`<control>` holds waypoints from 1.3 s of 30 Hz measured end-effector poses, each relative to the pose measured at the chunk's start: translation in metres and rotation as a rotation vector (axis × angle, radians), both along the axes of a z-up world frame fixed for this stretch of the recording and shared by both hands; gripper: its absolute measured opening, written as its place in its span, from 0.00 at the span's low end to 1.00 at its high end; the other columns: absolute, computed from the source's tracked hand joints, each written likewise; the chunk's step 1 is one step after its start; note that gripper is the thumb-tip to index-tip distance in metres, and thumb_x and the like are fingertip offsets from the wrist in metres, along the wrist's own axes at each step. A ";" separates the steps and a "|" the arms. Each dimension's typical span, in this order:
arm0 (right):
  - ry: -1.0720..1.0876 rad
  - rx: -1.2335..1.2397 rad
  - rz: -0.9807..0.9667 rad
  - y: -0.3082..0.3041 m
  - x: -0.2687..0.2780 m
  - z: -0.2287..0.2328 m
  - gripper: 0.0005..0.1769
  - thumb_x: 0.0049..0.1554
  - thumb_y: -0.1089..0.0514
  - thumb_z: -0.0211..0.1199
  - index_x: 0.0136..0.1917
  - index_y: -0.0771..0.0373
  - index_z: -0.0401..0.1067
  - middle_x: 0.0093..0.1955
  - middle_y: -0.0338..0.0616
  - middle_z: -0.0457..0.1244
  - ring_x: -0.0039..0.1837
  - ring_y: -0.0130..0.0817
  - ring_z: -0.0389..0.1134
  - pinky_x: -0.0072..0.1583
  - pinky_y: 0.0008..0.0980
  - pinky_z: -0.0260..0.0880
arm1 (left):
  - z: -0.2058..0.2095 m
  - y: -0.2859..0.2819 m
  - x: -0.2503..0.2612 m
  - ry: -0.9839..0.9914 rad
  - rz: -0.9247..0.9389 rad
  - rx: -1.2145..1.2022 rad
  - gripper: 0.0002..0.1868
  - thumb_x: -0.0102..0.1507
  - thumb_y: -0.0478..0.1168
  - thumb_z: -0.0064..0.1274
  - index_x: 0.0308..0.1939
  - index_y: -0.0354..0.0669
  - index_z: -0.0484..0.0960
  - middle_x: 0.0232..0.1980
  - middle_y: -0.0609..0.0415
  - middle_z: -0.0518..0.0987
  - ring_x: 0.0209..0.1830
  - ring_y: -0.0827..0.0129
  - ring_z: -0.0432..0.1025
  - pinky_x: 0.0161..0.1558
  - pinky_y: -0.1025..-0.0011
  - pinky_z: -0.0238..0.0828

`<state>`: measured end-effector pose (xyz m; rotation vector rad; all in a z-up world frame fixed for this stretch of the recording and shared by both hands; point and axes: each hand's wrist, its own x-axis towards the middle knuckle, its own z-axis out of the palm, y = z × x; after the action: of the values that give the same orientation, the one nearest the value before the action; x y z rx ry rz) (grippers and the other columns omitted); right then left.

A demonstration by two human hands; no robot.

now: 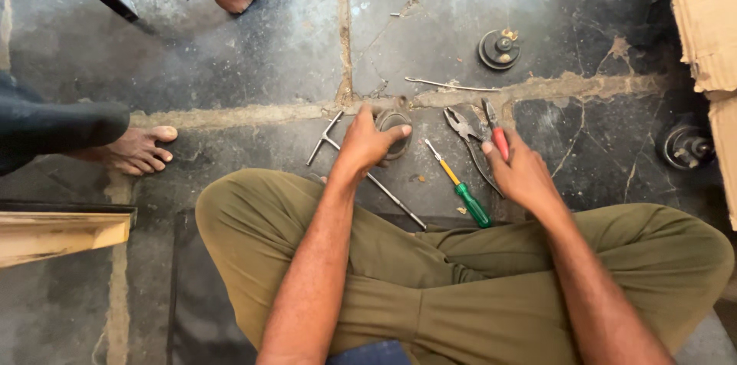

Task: The person sits on the floor and uses pliers, a screwdriver, and a T-wrench to adjust and tighten components on a circular metal part. They repeatedly switch between tools to manipulate the object, occasionally placing it on the floor to work on it.

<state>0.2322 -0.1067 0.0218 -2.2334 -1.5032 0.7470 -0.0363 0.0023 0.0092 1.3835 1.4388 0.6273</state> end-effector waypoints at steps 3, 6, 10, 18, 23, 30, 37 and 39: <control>-0.047 0.027 0.007 0.008 -0.011 -0.001 0.31 0.62 0.42 0.58 0.72 0.62 0.64 0.53 0.72 0.67 0.58 0.71 0.67 0.58 0.58 0.67 | -0.010 -0.001 -0.002 0.185 -0.081 0.028 0.38 0.53 0.53 0.69 0.62 0.39 0.77 0.59 0.40 0.81 0.59 0.53 0.76 0.59 0.61 0.71; -0.269 0.201 0.082 0.001 -0.033 -0.005 0.31 0.58 0.47 0.61 0.68 0.66 0.64 0.54 0.70 0.66 0.55 0.69 0.67 0.55 0.57 0.66 | -0.015 0.004 0.002 0.265 -0.078 -0.006 0.40 0.54 0.54 0.68 0.65 0.41 0.73 0.62 0.41 0.79 0.63 0.51 0.73 0.63 0.59 0.67; -0.411 0.562 0.342 -0.022 -0.080 -0.010 0.21 0.52 0.54 0.65 0.54 0.67 0.67 0.51 0.62 0.65 0.54 0.61 0.67 0.57 0.53 0.67 | -0.017 0.009 0.007 0.336 -0.075 -0.025 0.37 0.53 0.52 0.66 0.64 0.48 0.73 0.61 0.44 0.80 0.64 0.49 0.73 0.62 0.56 0.67; -0.181 0.177 0.704 -0.024 -0.150 -0.045 0.18 0.50 0.61 0.62 0.52 0.70 0.64 0.44 0.60 0.64 0.43 0.58 0.70 0.41 0.52 0.71 | -0.026 0.007 0.004 0.473 -0.090 0.044 0.37 0.53 0.48 0.70 0.62 0.43 0.70 0.59 0.39 0.79 0.61 0.41 0.72 0.58 0.49 0.67; -0.167 0.013 0.603 -0.024 -0.134 -0.025 0.13 0.56 0.65 0.54 0.56 0.68 0.63 0.47 0.63 0.66 0.44 0.62 0.71 0.44 0.58 0.70 | -0.018 0.016 0.000 0.462 0.004 0.045 0.33 0.54 0.49 0.68 0.59 0.42 0.73 0.57 0.40 0.80 0.60 0.43 0.73 0.59 0.50 0.69; -0.231 -0.276 0.561 -0.044 -0.073 0.043 0.18 0.58 0.57 0.55 0.62 0.60 0.65 0.42 0.59 0.69 0.47 0.60 0.71 0.49 0.59 0.69 | -0.025 0.023 -0.012 0.448 0.020 0.006 0.31 0.57 0.52 0.65 0.59 0.42 0.74 0.60 0.40 0.79 0.62 0.44 0.72 0.60 0.50 0.67; -0.078 -0.030 0.250 -0.071 -0.026 0.084 0.18 0.63 0.53 0.56 0.65 0.55 0.70 0.38 0.61 0.68 0.44 0.59 0.70 0.46 0.54 0.68 | -0.022 0.016 -0.010 0.393 0.057 -0.007 0.33 0.61 0.48 0.58 0.69 0.50 0.67 0.61 0.37 0.77 0.61 0.39 0.70 0.60 0.48 0.65; 0.056 0.215 0.110 -0.077 -0.039 0.074 0.22 0.65 0.55 0.55 0.71 0.55 0.67 0.40 0.63 0.66 0.38 0.57 0.70 0.44 0.50 0.69 | -0.019 0.017 -0.008 0.400 0.093 -0.037 0.27 0.63 0.47 0.56 0.66 0.56 0.72 0.61 0.40 0.77 0.62 0.41 0.70 0.60 0.50 0.65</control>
<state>0.1933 -0.1836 0.0957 -1.9713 -1.6077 0.6404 -0.0443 0.0189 -0.0093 1.4747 1.8295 0.3915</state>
